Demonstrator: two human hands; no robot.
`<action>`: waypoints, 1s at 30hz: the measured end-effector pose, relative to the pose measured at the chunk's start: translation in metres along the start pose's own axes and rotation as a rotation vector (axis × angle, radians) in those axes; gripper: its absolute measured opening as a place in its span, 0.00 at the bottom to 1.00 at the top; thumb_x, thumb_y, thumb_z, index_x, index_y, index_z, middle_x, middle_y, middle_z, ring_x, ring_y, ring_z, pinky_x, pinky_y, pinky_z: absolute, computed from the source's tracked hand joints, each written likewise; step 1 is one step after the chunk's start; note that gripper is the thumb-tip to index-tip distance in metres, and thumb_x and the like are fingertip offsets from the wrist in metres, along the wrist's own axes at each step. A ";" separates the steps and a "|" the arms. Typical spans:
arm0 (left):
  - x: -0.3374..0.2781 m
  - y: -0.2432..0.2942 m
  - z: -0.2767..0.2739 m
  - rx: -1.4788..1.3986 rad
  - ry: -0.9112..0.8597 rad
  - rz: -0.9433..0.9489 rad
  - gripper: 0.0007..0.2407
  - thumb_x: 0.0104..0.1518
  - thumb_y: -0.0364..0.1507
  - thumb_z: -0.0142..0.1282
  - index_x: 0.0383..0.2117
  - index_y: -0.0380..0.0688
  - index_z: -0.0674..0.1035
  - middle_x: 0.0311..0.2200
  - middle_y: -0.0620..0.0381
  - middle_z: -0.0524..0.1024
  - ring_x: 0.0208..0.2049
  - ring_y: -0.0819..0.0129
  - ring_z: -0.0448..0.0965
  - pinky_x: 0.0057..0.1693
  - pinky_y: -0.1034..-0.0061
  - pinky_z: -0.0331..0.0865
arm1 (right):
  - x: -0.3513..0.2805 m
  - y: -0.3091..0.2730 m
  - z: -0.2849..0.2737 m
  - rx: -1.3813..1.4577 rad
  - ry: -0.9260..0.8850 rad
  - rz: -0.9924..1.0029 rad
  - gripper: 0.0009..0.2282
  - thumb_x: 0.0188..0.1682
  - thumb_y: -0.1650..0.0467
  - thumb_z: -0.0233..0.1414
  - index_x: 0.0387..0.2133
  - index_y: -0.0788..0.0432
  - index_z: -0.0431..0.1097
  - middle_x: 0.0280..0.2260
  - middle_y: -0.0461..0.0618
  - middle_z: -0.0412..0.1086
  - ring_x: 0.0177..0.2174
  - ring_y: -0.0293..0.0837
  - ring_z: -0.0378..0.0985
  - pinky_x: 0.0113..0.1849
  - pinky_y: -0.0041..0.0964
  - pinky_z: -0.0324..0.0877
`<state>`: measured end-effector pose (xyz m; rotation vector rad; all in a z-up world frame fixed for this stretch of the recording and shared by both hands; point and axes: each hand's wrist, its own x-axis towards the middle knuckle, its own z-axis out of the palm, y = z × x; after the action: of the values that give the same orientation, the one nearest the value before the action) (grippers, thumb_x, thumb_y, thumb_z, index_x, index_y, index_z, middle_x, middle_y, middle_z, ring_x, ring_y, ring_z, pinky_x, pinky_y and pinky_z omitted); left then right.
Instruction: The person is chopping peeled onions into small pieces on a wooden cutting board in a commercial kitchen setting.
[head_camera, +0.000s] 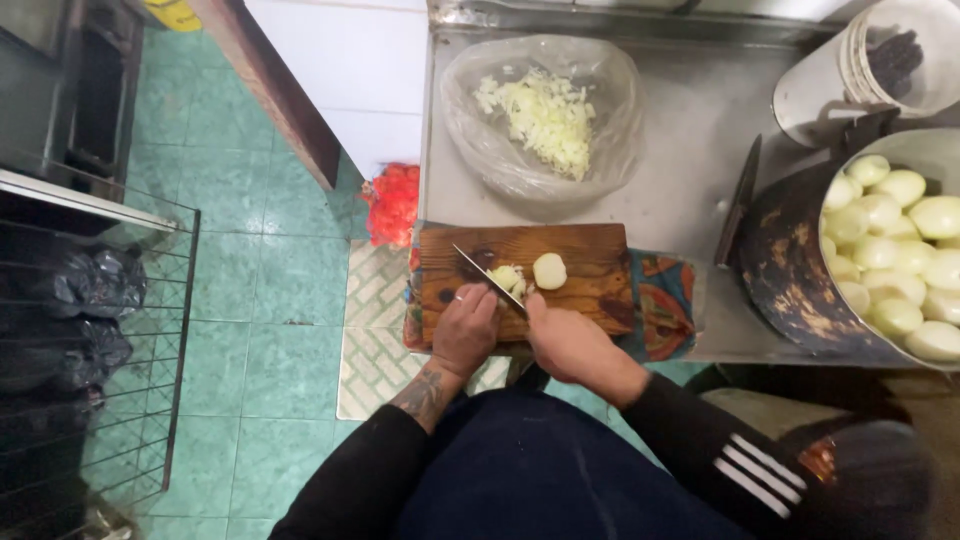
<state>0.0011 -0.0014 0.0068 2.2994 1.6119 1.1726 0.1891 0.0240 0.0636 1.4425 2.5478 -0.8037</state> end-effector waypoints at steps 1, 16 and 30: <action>0.001 0.000 -0.002 -0.015 0.003 0.007 0.07 0.51 0.22 0.54 0.35 0.37 0.76 0.39 0.47 0.75 0.43 0.50 0.76 0.49 0.65 0.73 | -0.006 -0.003 -0.009 0.019 -0.042 0.014 0.09 0.49 0.72 0.44 0.39 0.67 0.58 0.23 0.68 0.73 0.26 0.68 0.77 0.29 0.64 0.70; -0.007 0.002 -0.005 -0.015 -0.072 -0.011 0.04 0.50 0.21 0.52 0.30 0.39 0.76 0.36 0.49 0.74 0.45 0.51 0.75 0.51 0.64 0.72 | -0.006 0.020 0.043 0.054 -0.046 -0.005 0.10 0.48 0.70 0.47 0.38 0.65 0.58 0.24 0.67 0.73 0.27 0.68 0.77 0.30 0.64 0.70; 0.088 0.029 0.012 -0.165 -0.225 0.004 0.15 0.48 0.25 0.58 0.43 0.41 0.77 0.45 0.43 0.74 0.47 0.44 0.74 0.52 0.58 0.70 | -0.010 0.032 0.040 0.251 -0.050 -0.094 0.23 0.49 0.63 0.52 0.52 0.63 0.54 0.28 0.64 0.75 0.30 0.70 0.77 0.32 0.64 0.69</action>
<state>0.0436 0.0642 0.0589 2.2387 1.3793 0.9670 0.2142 0.0094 0.0208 1.3518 2.5674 -1.1967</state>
